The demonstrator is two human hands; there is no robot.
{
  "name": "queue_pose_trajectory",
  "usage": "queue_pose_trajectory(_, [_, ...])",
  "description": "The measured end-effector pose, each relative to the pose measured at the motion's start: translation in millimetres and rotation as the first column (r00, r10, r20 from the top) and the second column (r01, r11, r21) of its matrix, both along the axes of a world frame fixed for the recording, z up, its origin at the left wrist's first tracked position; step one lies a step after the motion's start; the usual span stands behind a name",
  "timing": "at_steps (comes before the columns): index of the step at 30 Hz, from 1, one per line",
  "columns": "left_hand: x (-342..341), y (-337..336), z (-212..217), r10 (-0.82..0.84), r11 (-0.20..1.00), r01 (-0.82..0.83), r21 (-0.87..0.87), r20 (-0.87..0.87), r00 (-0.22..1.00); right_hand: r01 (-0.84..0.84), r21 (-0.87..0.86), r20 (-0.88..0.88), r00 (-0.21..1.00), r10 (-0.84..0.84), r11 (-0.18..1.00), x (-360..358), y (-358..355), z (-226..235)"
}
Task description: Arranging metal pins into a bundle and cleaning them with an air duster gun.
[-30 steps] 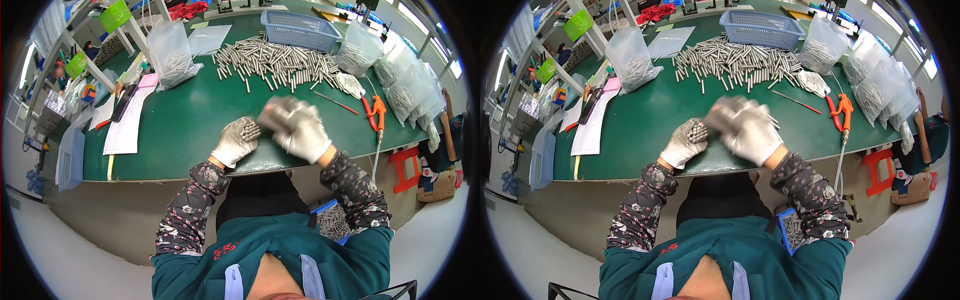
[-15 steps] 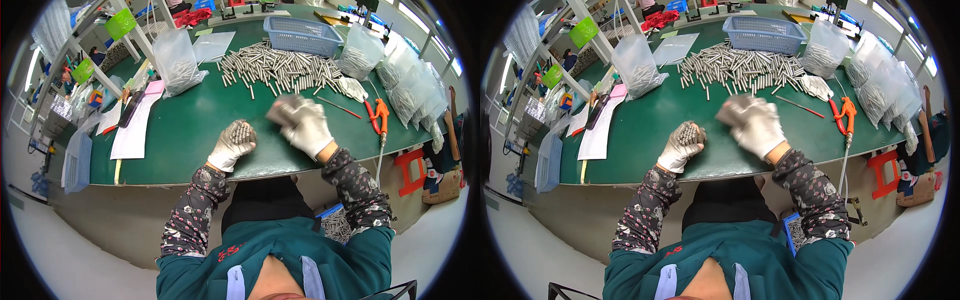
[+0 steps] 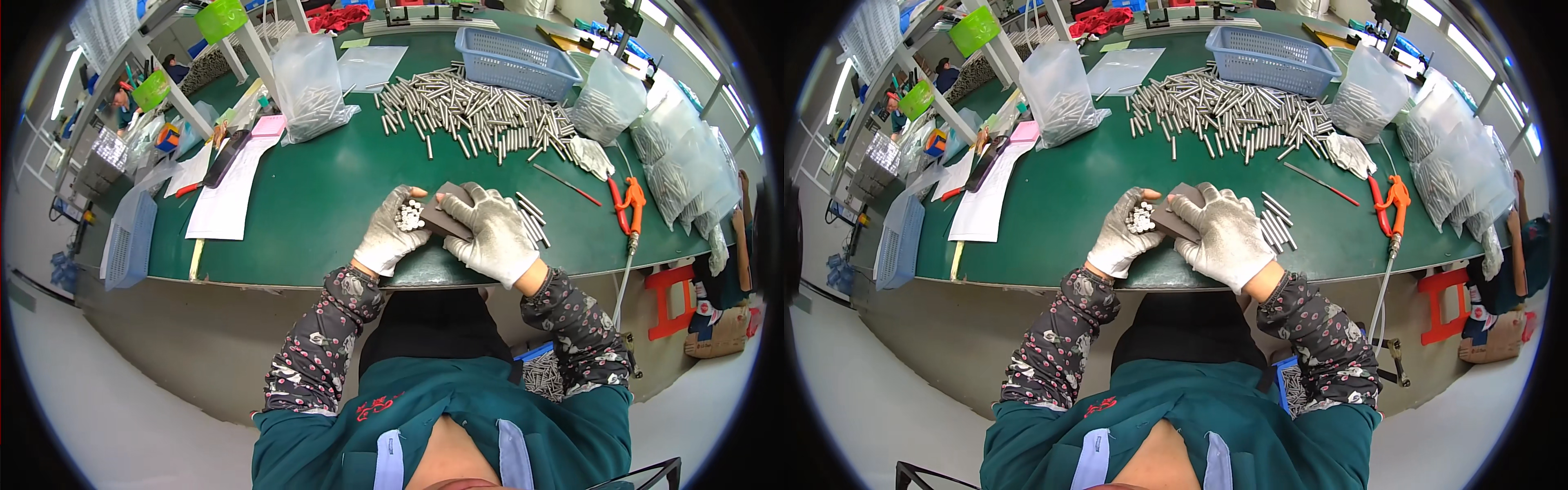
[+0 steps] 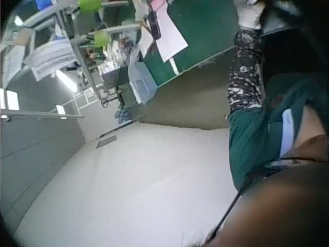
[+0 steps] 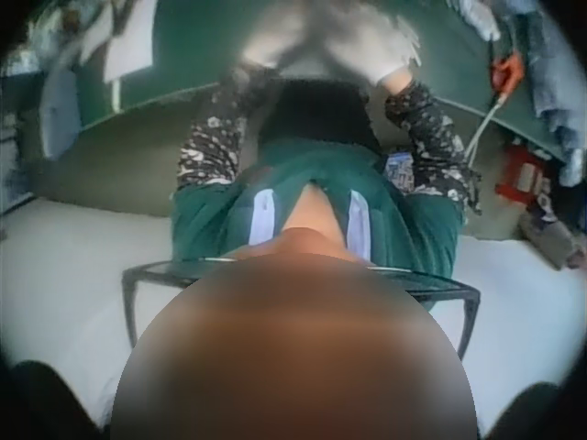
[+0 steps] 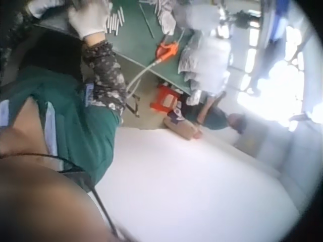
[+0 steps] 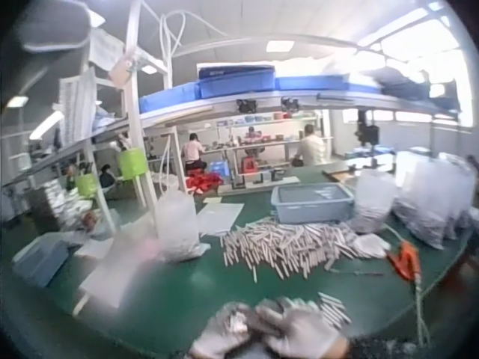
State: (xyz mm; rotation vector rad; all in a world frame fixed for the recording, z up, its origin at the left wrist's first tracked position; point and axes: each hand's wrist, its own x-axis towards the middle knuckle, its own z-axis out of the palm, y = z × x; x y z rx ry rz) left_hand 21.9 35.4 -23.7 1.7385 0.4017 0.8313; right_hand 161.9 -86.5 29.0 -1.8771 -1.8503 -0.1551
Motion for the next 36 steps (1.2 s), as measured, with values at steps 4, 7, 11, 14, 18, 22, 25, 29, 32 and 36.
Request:
queue_pose_trajectory(4, [-1.1,0.7,-1.1,-0.012,0.987,0.015,-0.157,0.017,1.000,-0.012,0.035,-0.060,0.998,0.014,0.999,5.8,2.0,-1.0])
queue_pose_trajectory(7, [-1.9,2.5,-1.6,0.052,0.997,-0.057,-0.052,-0.099,0.994,0.016,0.055,-0.089,0.996,-0.011,0.998,7.6,1.2,9.2])
queue_pose_trajectory(11, [0.9,2.7,-0.2,-0.005,0.997,0.003,-0.075,-0.017,1.000,-0.240,0.119,-0.008,0.970,0.243,0.963,-10.1,2.1,19.3])
queue_pose_trajectory(14, [-0.7,5.1,-1.8,-0.035,0.993,0.034,-0.117,-0.006,0.999,0.097,0.118,0.208,0.971,-0.120,0.988,14.6,21.8,18.5])
queue_pose_trajectory(18, [2.6,8.3,-3.3,0.046,0.990,-0.044,0.130,-0.018,0.999,-0.223,0.194,0.054,0.975,0.217,0.955,9.1,19.5,30.2])
queue_pose_trajectory(22, [0.1,7.6,1.3,-0.044,0.981,0.045,-0.190,0.006,0.999,0.083,0.154,0.309,0.942,-0.128,0.985,24.6,32.5,25.1])
queue_pose_trajectory(25, [2.3,9.0,-4.2,-0.098,0.947,0.098,-0.305,0.017,0.995,-0.119,-0.002,-0.045,0.992,0.119,0.993,15.3,24.4,37.0])
queue_pose_trajectory(29, [0.4,4.8,-4.8,-0.040,0.997,0.043,-0.066,0.037,0.998,0.048,0.059,0.201,0.978,-0.058,0.997,23.1,33.1,18.0])
queue_pose_trajectory(32, [-1.7,6.2,-6.2,-0.158,0.939,0.166,-0.302,0.050,0.986,-0.174,0.156,0.083,0.983,0.162,0.972,26.1,31.5,28.9])
queue_pose_trajectory(36, [6.6,-1.1,3.0,-0.119,0.797,0.295,-0.527,0.343,0.932,-0.182,0.022,0.169,0.970,0.176,0.983,16.3,36.8,26.9])
